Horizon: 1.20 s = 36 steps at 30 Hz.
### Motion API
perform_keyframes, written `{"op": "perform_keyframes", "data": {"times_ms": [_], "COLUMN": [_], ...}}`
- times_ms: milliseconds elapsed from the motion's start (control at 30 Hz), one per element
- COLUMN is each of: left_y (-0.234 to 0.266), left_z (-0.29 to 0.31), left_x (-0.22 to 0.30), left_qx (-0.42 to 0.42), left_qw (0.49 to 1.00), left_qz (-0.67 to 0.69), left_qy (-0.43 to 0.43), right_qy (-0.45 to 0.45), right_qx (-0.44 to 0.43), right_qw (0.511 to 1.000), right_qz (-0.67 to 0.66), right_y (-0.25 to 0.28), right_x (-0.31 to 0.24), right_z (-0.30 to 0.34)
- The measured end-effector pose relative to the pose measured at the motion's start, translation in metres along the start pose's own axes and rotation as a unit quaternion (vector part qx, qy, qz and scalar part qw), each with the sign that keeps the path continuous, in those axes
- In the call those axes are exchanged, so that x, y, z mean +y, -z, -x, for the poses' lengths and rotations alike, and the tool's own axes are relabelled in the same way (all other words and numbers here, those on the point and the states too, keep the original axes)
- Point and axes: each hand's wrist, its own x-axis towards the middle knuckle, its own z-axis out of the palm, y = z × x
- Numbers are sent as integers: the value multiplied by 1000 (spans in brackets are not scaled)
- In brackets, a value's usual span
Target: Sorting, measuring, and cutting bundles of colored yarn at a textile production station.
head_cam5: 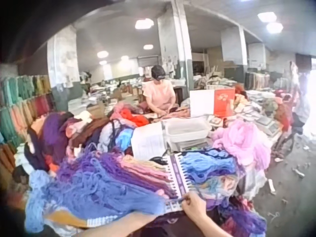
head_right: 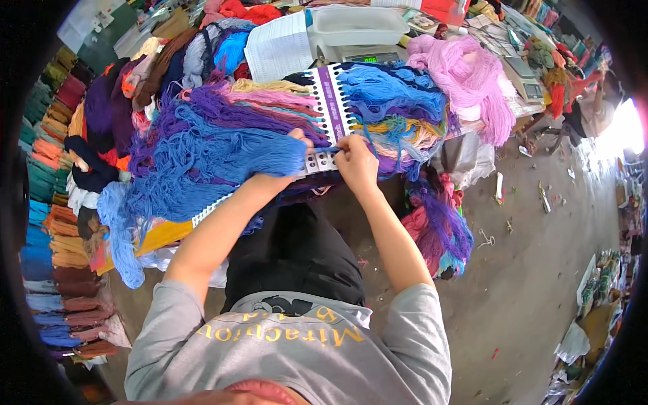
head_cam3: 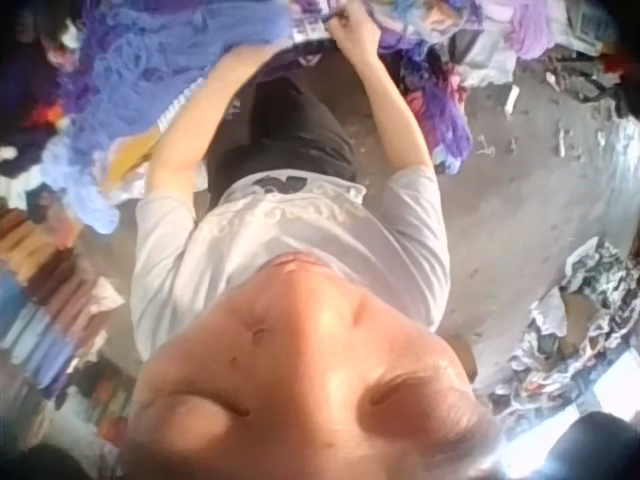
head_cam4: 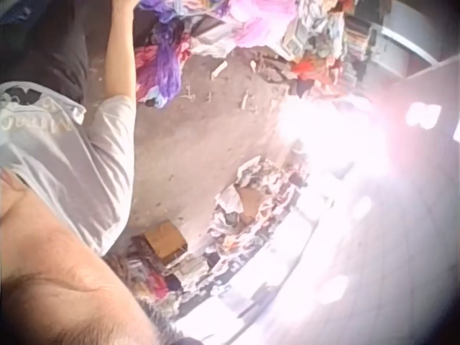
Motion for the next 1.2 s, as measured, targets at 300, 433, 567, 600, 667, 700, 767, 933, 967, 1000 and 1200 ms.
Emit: {"op": "perform_keyframes", "data": {"times_ms": [300, 433, 567, 600, 667, 700, 767, 933, 967, 1000, 1200], "left_y": [28, 3, 25, 28, 34, 36, 29, -1, -5, -6, 123], "left_z": [1, 3, 7, 5, 4, 4, 7, -4, 0, 3, -21], "left_x": [11, 6, 12, 12, 19, 22, 19, 14, -1, -12, -19], "left_qx": [85, -20, 24, -70, -65, -61, -8, -104, -94, -86, -30], "left_qw": [983, 999, 979, 975, 981, 986, 998, 990, 994, 996, 943], "left_qz": [-133, -25, -141, -187, -164, -140, -12, -90, -49, -6, -314], "left_qy": [-92, -27, -146, -96, -84, -73, -57, -6, 4, 12, 109], "right_qy": [67, 57, 39, 35, 35, 15, -24, -79, -76, -70, -67], "right_qx": [-64, -68, -73, -72, -71, -74, -90, -99, -108, -110, -108], "right_qw": [995, 995, 995, 996, 996, 997, 996, 991, 990, 991, 992], "right_qz": [48, 46, 48, 51, 51, 31, -13, -47, -43, -43, -4], "right_y": [11, 9, 10, 12, 12, 13, 11, 10, 7, 7, 18], "right_x": [-24, -25, -24, -24, -25, -25, -24, -17, -18, -18, -19], "right_z": [1, -1, -3, -2, -2, -3, -7, -6, -6, -7, -4]}}
